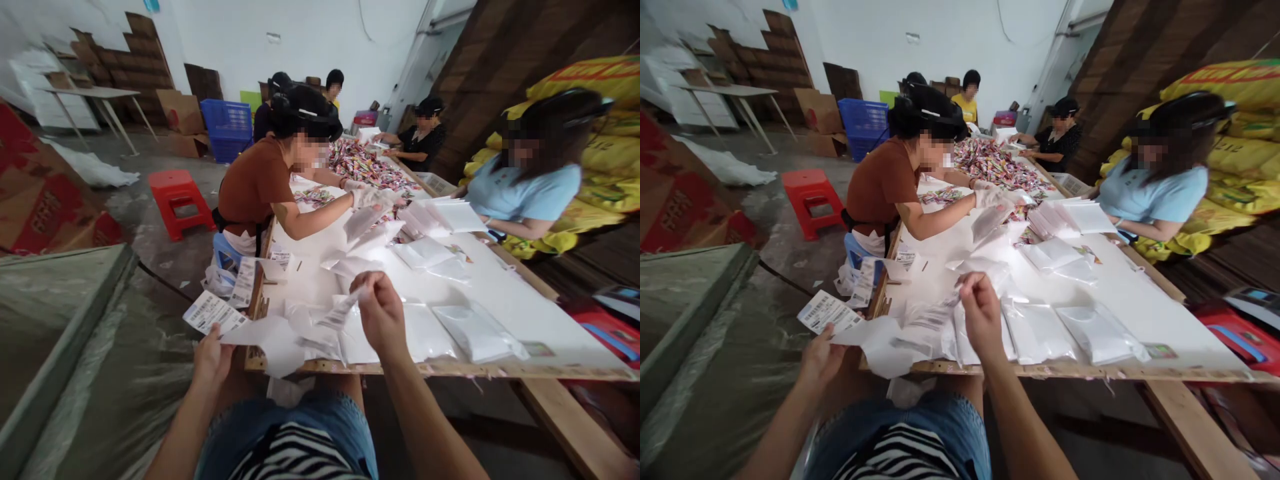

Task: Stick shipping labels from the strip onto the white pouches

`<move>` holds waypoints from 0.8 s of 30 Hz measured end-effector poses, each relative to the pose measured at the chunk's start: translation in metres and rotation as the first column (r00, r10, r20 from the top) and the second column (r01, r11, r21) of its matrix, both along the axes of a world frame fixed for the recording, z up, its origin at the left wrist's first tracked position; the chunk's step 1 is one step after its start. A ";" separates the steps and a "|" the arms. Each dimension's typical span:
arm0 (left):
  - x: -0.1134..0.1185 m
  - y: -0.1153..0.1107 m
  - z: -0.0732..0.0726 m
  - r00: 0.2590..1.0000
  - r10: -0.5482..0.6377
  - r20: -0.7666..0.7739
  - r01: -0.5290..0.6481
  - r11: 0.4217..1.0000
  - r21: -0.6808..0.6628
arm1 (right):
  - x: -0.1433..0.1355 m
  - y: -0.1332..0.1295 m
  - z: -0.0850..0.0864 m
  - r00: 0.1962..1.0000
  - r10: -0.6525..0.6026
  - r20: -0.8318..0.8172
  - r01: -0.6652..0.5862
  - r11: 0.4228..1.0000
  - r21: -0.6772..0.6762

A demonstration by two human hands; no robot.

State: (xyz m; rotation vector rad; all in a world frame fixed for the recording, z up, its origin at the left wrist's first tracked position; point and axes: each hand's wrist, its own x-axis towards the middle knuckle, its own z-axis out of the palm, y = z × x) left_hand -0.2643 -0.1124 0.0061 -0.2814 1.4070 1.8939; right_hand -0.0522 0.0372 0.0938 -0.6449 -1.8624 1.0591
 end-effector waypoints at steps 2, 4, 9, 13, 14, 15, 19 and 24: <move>-0.004 -0.007 0.004 1.000 -0.024 -0.007 0.024 0.999 0.023 | -0.011 0.019 -0.029 0.968 -0.139 0.209 0.137 0.990 0.027; 0.001 -0.013 0.008 0.990 -0.139 0.015 0.137 0.988 0.075 | -0.023 0.023 -0.071 0.889 -0.171 0.425 0.152 0.985 0.078; 0.026 -0.019 0.010 0.955 -0.297 -0.001 0.295 0.949 0.111 | -0.033 -0.002 -0.144 0.754 -0.156 0.638 -0.059 0.952 0.301; 0.041 -0.011 0.011 0.911 -0.399 -0.107 0.409 0.907 0.099 | -0.026 -0.016 -0.137 0.690 -0.083 0.719 -0.160 0.951 0.263; 0.044 -0.009 0.011 0.885 -0.434 -0.168 0.453 0.886 0.101 | -0.023 -0.021 -0.128 0.729 -0.071 0.681 -0.115 0.968 0.224; 0.047 -0.007 0.011 0.854 -0.464 -0.236 0.496 0.863 0.098 | -0.021 -0.026 -0.117 0.789 -0.044 0.612 -0.067 0.985 0.158; 0.057 -0.009 -0.001 0.693 -0.590 -0.414 0.640 0.768 -0.023 | -0.007 -0.057 -0.073 0.965 0.070 0.255 -0.053 0.996 -0.070; 0.067 -0.014 -0.001 0.746 -0.666 -0.007 0.651 0.728 0.215 | 0.003 -0.087 -0.060 0.949 0.035 0.314 -0.062 0.995 0.076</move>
